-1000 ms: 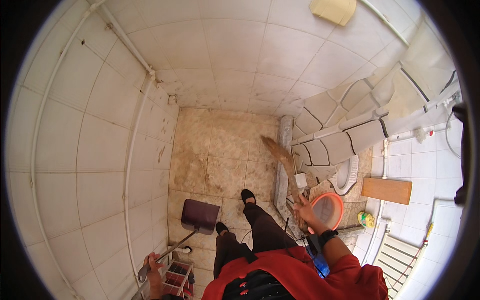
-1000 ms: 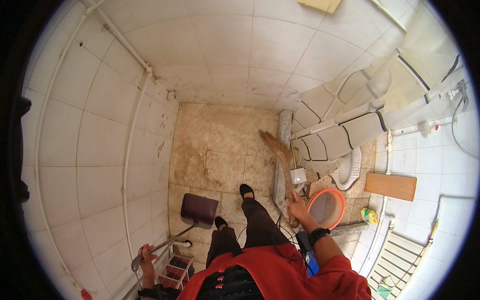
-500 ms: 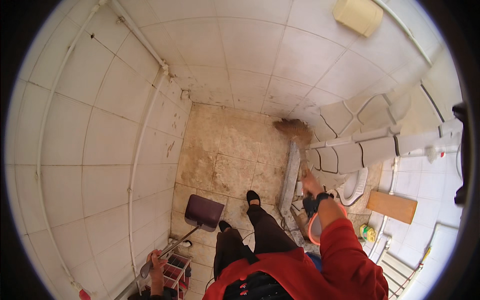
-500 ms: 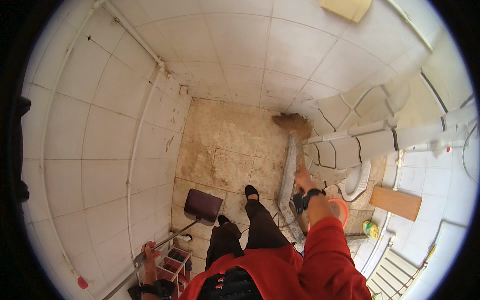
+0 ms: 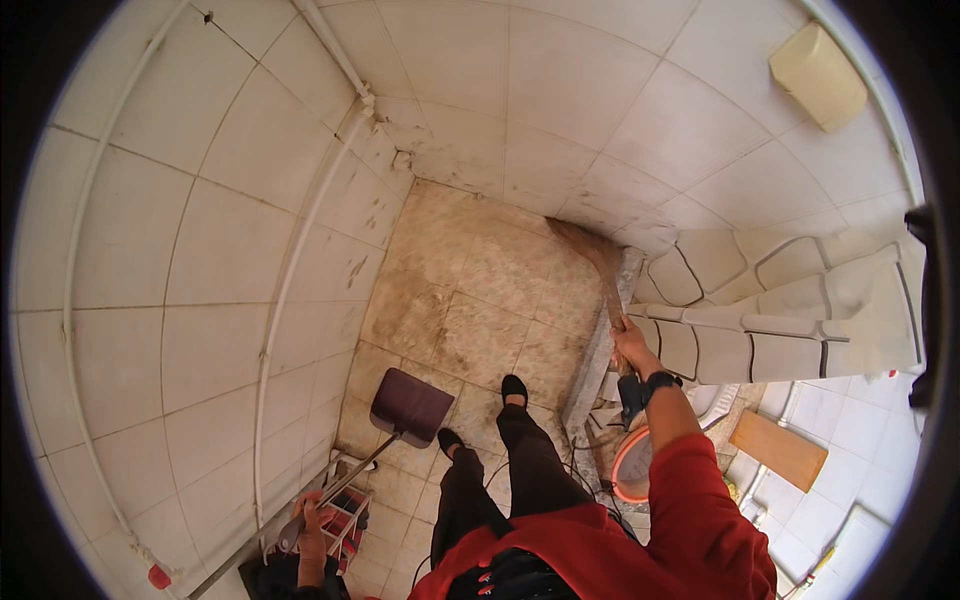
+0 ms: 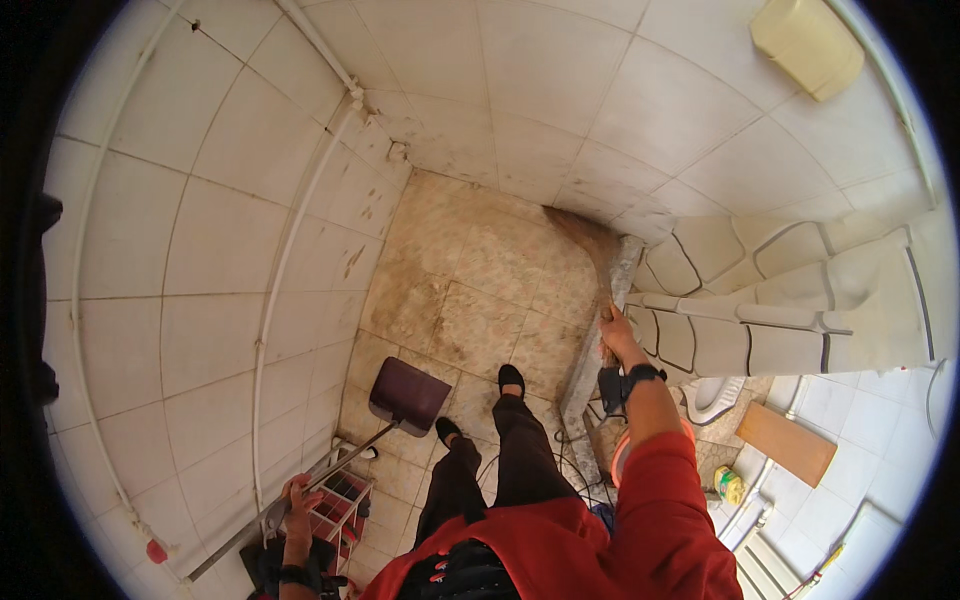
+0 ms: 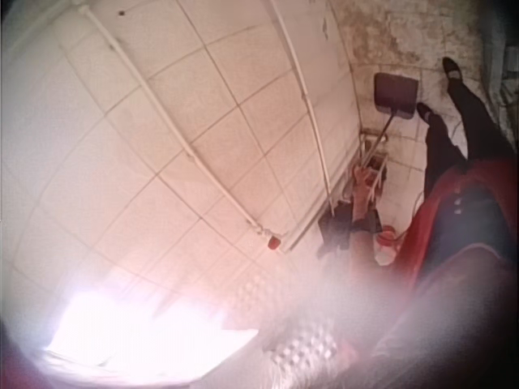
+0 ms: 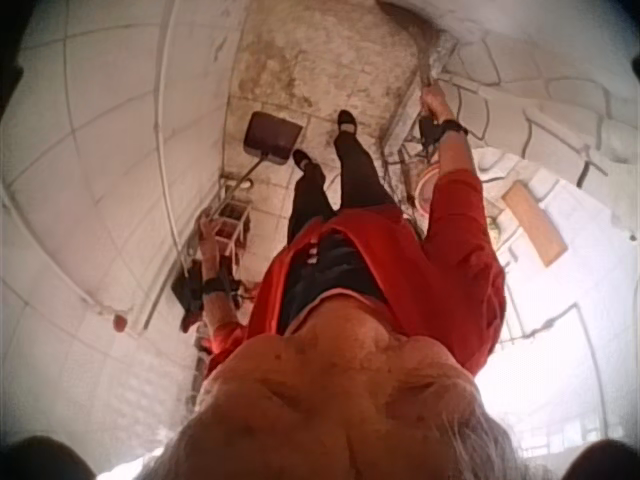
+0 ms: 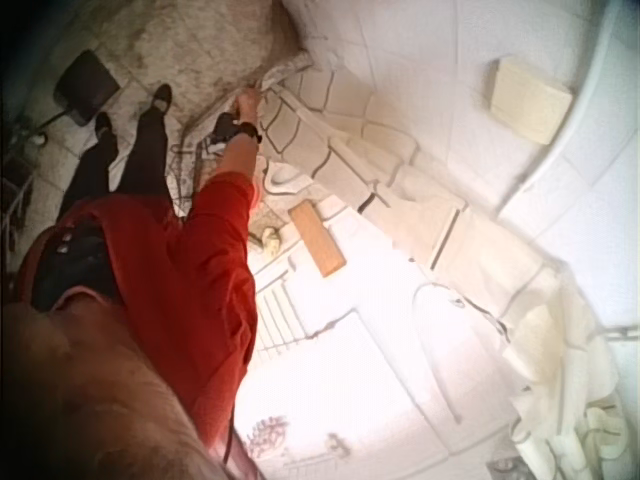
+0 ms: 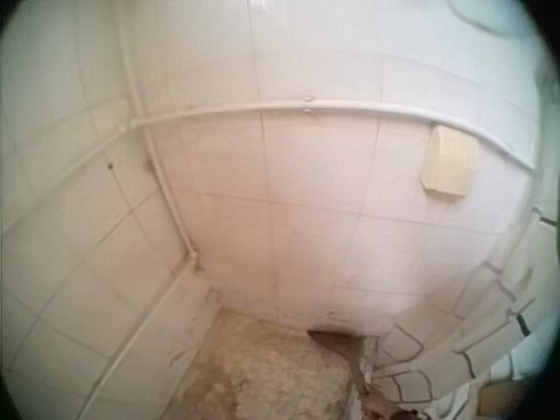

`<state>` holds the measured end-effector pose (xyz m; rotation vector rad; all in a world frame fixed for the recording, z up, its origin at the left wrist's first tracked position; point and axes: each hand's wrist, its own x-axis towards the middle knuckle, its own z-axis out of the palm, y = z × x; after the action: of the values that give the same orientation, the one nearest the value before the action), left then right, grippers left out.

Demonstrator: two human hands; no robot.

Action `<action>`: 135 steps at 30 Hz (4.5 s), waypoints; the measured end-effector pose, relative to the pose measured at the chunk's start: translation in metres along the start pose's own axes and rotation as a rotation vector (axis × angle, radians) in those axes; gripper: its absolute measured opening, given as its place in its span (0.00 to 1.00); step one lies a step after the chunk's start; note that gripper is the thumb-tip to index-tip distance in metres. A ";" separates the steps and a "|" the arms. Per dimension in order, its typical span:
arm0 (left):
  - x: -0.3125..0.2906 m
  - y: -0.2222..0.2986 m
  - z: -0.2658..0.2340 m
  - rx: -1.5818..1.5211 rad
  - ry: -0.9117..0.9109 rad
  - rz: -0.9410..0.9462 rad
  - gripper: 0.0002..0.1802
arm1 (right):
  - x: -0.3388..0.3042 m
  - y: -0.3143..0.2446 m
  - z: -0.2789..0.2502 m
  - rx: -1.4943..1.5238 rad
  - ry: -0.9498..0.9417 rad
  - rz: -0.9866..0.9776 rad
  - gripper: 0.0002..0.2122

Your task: The person sweeps a tiled bathroom floor using a broom and dustpan, gathering dirt and debris into a pile and then into the dustpan. The person moves around the room to sweep different areas and repeatedly sweeps debris into the dustpan.

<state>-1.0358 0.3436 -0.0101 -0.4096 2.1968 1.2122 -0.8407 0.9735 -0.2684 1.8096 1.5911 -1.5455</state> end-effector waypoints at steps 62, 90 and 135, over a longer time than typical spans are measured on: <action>-0.042 -0.025 0.000 -0.402 0.562 -0.013 0.20 | -0.127 0.101 -0.001 0.035 -0.241 0.041 0.28; -0.022 -0.044 -0.037 -0.369 0.398 0.152 0.16 | -0.172 -0.015 0.232 -1.437 -0.581 -0.675 0.30; -0.037 -0.025 -0.047 -0.070 -0.045 0.120 0.13 | -0.225 0.034 0.159 -1.059 -0.546 -0.536 0.32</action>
<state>-1.0103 0.2905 0.0161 -0.2788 2.1716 1.3524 -0.8545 0.7181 -0.1594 0.3891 2.0539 -0.8676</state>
